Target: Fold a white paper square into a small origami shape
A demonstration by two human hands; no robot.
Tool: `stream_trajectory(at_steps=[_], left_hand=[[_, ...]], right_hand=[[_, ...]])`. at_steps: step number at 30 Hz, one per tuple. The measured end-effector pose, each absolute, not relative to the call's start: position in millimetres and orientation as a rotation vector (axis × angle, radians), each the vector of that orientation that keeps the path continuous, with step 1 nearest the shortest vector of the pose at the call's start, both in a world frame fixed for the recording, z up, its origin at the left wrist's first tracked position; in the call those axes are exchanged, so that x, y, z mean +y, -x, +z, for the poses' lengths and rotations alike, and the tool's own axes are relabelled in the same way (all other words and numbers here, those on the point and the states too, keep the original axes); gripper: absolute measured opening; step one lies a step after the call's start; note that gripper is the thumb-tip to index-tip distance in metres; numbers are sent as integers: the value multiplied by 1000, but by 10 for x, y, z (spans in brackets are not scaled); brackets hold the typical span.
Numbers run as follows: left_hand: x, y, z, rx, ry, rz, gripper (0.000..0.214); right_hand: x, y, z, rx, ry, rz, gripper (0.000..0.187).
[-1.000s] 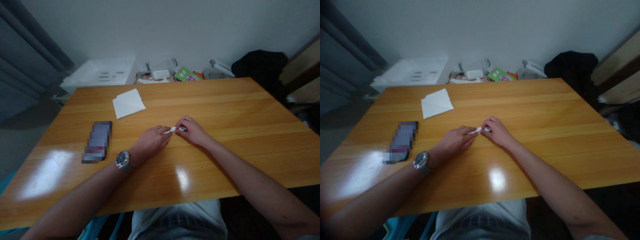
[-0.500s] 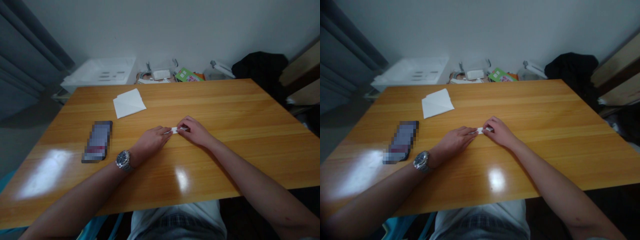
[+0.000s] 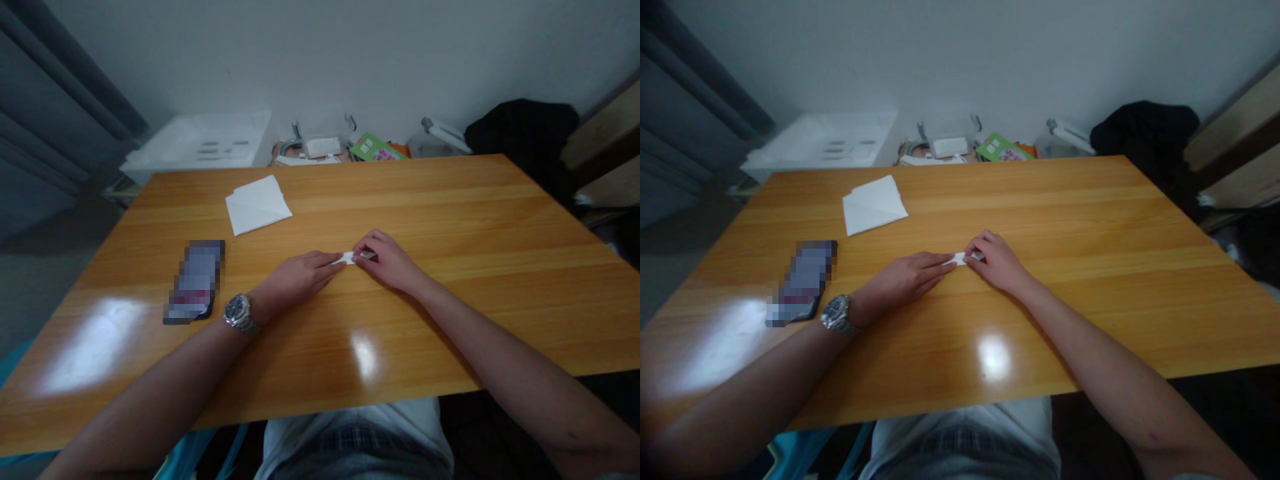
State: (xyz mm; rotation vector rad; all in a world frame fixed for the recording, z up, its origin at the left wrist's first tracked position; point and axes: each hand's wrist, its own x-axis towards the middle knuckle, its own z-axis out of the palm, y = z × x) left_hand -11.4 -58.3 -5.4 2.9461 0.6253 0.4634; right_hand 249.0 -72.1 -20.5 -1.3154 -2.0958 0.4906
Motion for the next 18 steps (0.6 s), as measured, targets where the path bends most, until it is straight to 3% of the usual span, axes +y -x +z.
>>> stream_trajectory(at_steps=[18], left_hand=[[-547, 189, -4, 629, -2763, 432, 35]], right_hand=[[-710, -2566, -219, -2125, 1215, 558, 7]])
